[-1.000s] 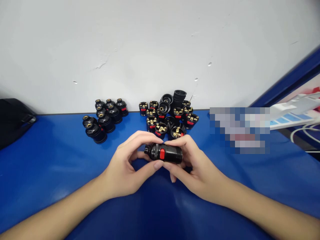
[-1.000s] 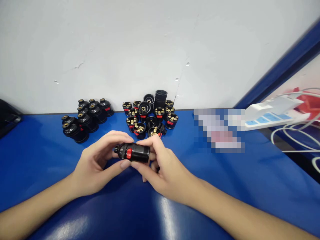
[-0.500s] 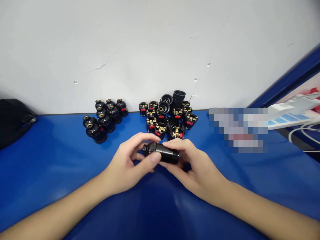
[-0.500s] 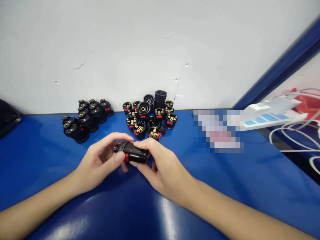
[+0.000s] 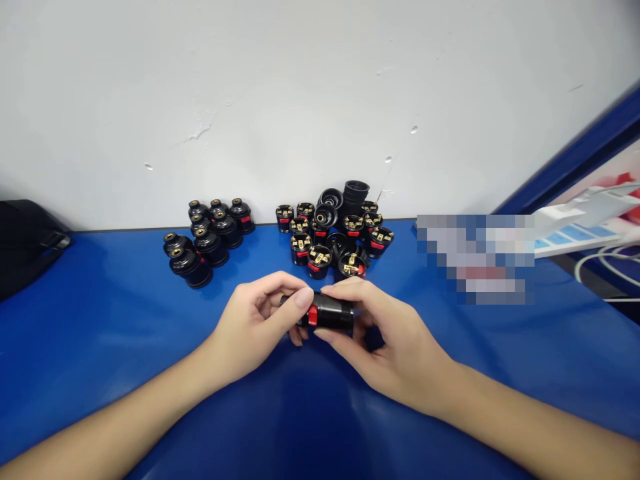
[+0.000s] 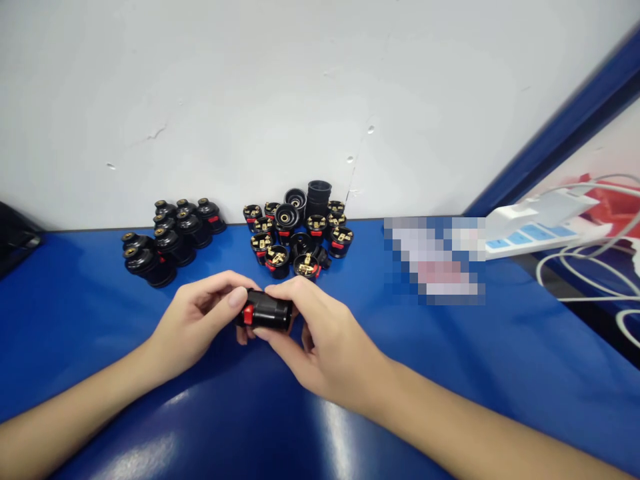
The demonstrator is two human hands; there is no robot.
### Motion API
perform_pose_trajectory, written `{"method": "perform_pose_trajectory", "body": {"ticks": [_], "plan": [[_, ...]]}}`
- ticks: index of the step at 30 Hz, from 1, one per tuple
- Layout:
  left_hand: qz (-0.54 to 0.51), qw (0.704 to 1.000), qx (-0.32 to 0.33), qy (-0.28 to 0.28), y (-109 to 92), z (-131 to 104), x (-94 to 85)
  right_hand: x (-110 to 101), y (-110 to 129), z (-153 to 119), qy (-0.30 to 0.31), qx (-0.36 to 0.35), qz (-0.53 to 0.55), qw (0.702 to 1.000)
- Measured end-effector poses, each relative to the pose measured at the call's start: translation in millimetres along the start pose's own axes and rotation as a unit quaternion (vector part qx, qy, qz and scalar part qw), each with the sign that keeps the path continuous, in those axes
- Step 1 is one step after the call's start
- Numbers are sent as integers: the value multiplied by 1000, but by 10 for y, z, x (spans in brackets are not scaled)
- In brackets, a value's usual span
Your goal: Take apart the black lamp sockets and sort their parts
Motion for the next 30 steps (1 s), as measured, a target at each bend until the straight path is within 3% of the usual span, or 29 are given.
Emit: {"method": "perform_pose_trajectory", "body": {"ticks": [6, 12, 18, 25, 30], "plan": [[19, 998, -58, 25, 26, 4, -10, -8, -8, -13, 14, -47, -41, 998], [28, 999, -23, 11, 63, -8, 5, -13, 33, 27, 3, -23, 6, 1000], [69, 996, 25, -41, 59, -29, 18, -22, 34, 61, -32, 14, 87, 996], [73, 996, -6, -55, 44, -8, -9, -47, 46, 58, -58, -38, -32, 997], [74, 986, 18, -145, 58, 13, -8, -34, 83, 62, -68, -30, -31, 997]]}}
Point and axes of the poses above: each hand's wrist, its own z-axis towards the middle knuckle, its own x-axis out of the palm, y = z × x, the point moved 1 cm from there along z, towards the middle knuckle, and after that the axes turned 15 degrees about z, right-handed, at the moved point
